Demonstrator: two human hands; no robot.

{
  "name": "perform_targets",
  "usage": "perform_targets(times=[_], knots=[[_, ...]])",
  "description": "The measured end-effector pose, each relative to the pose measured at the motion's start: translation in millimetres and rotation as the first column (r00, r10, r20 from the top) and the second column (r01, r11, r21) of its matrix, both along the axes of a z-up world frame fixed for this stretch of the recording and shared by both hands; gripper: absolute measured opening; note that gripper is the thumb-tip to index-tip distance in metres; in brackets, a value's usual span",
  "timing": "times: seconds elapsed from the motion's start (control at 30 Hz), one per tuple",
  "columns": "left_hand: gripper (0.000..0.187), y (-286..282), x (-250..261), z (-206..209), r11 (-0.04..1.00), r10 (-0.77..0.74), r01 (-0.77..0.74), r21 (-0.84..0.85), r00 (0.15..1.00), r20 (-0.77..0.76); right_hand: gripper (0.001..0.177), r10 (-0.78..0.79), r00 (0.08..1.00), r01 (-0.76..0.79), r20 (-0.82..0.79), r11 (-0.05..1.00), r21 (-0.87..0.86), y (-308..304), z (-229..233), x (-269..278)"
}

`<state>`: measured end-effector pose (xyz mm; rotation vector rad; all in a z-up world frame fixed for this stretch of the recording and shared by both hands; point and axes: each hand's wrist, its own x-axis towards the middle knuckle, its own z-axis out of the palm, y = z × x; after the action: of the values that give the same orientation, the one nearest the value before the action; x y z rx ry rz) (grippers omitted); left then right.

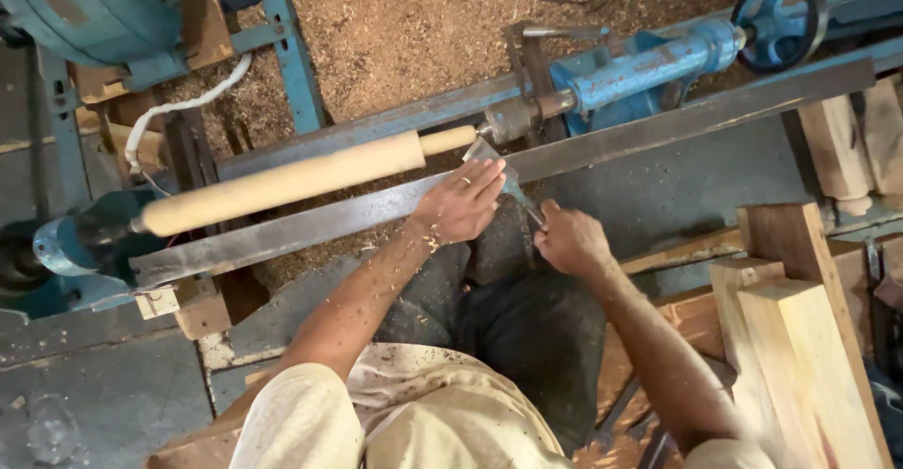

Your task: The person shapes a cylindrical wooden piece on a lathe using a chisel and a file, then measures the workpiece with a tape measure. The person continues to refine the shape of the wood while it rotates.

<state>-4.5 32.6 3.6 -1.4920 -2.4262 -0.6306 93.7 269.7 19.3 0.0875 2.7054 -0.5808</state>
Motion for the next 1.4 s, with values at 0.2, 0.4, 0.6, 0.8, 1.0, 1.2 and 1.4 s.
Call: perform_targets(times=[0.2,0.4,0.6,0.8,1.0,1.2,1.4], knots=[[0.046,4.7,-4.8,21.6,0.965,0.129,-0.162,0.208,0.978,0.163,0.037,-0.117,0.984,0.096,-0.137,0.984,-0.15,-41.7,-6.1,30.8],[0.072,54.9,-96.9,26.6,0.814,0.558,-0.254,-0.522,0.593,0.581,0.031,-0.545,0.803,0.584,0.24,0.64,-0.5,-26.4,31.3,134.5],[0.087,62.4,-138.1,-18.2,0.881,0.473,-0.22,-0.419,0.419,0.775,0.009,-0.865,0.402,0.859,0.299,0.244,-0.449,11.7,70.3,254.9],[0.094,51.5,-148.5,-19.6,0.775,0.617,-0.087,-0.626,0.319,0.72,0.006,-0.905,0.107,0.878,0.411,-0.108,-0.467,4.0,16.6,324.4],[0.095,51.0,-151.5,-7.1,0.718,0.677,-0.048,-0.695,0.284,0.679,0.019,-0.894,0.399,0.913,0.205,0.365,-0.184,-9.2,-25.9,347.9],[0.097,51.5,-147.2,-6.8,0.76,0.627,-0.054,-0.648,0.323,0.709,0.021,-0.911,0.386,0.919,0.147,0.393,0.018,-24.4,-40.3,371.1],[0.094,34.9,-143.8,10.0,0.706,0.6,0.063,-0.706,0.476,0.643,0.039,-0.834,0.532,0.817,0.15,0.551,0.169,-57.3,-54.6,401.2]])
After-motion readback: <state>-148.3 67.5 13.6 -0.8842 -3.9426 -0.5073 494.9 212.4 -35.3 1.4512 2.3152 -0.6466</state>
